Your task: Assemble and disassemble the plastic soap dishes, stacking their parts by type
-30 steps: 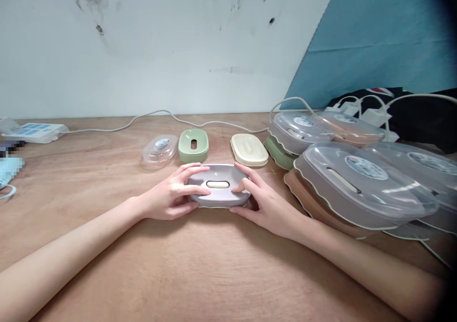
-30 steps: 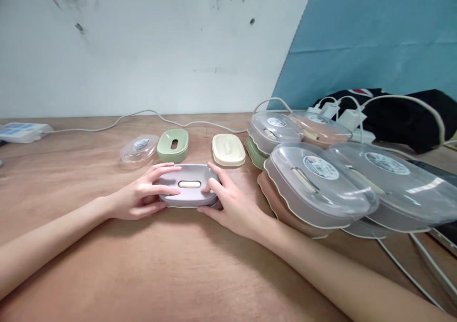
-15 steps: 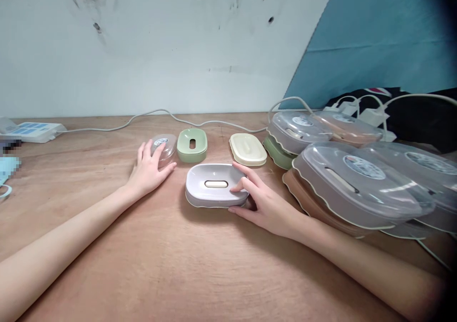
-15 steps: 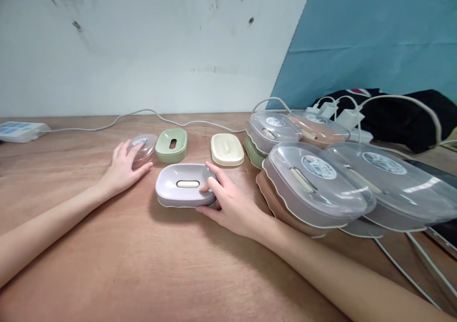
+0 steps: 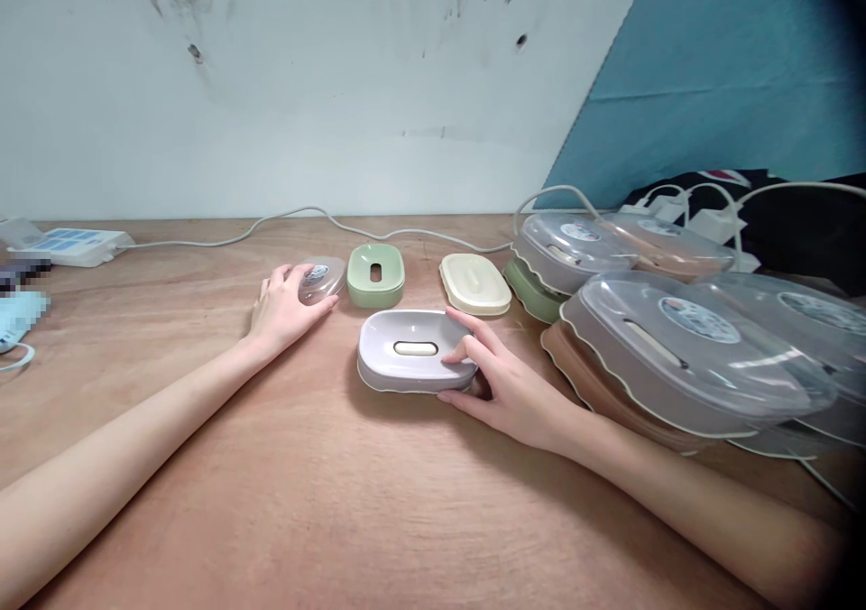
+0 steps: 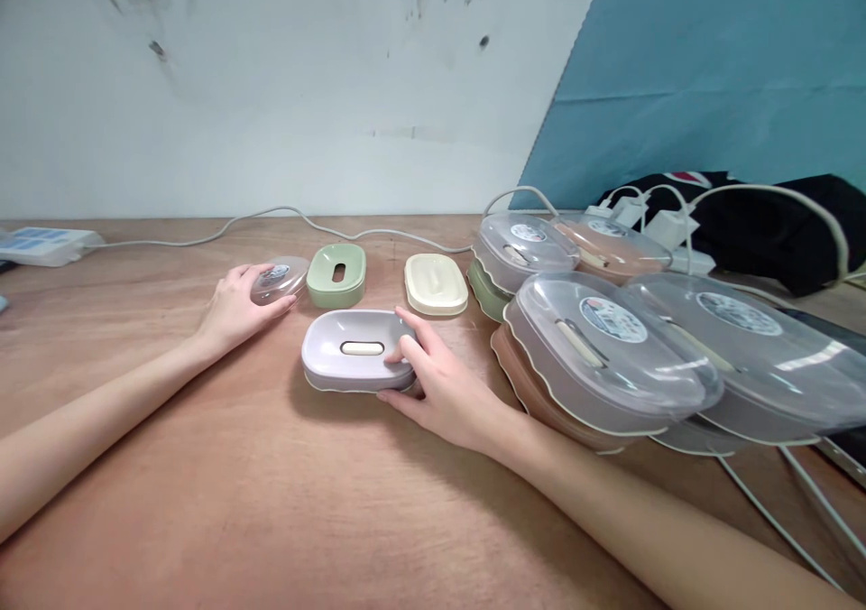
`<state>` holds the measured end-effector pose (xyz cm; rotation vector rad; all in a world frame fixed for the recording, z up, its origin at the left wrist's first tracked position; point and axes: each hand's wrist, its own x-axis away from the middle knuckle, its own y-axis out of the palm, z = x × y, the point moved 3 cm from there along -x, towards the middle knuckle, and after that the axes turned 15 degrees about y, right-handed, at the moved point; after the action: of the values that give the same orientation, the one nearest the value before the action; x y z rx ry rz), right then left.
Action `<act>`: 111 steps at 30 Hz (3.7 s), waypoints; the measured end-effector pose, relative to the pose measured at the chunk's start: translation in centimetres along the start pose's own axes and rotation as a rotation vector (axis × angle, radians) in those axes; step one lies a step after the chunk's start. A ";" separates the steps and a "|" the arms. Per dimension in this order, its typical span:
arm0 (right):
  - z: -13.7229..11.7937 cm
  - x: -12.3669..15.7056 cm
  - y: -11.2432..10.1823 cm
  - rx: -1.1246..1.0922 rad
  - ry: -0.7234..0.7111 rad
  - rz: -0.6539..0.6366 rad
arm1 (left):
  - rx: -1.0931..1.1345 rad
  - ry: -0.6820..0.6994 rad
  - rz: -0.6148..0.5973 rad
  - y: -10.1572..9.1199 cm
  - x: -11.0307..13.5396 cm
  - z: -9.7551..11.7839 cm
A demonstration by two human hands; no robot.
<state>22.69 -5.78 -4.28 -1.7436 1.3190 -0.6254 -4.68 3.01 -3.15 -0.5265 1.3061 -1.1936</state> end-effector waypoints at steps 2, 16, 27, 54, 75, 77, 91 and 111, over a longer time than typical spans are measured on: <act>0.0 0.0 0.0 0.001 0.000 0.003 | 0.011 -0.006 0.011 0.1 -0.1 -0.1; -0.1 -0.1 0.0 -0.015 0.011 0.000 | -0.025 -0.072 -0.123 -0.4 -0.5 0.3; 0.0 -0.1 0.0 -0.013 0.004 0.010 | -0.044 -0.033 -0.112 -0.5 -0.4 1.1; 0.6 -0.6 0.2 -0.079 0.043 0.082 | 0.783 0.678 0.053 -0.6 3.4 4.7; 0.3 -0.7 0.1 -0.143 -0.046 0.098 | 0.549 1.000 -0.209 -0.7 4.4 6.8; 0.1 -0.6 0.0 -0.123 -0.041 0.091 | 0.576 0.997 -0.227 -0.6 4.4 6.8; 0.1 -0.5 -0.4 -0.117 -0.077 0.025 | 0.658 0.901 -0.311 -0.4 3.9 6.5; 0.7 -0.5 -0.2 -0.257 -0.042 0.017 | 0.630 0.771 -0.344 -0.3 3.9 6.7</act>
<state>23.24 -5.10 -4.44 -1.9376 1.4334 -0.4213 0.68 -2.57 -2.91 0.2175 1.3750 -2.1202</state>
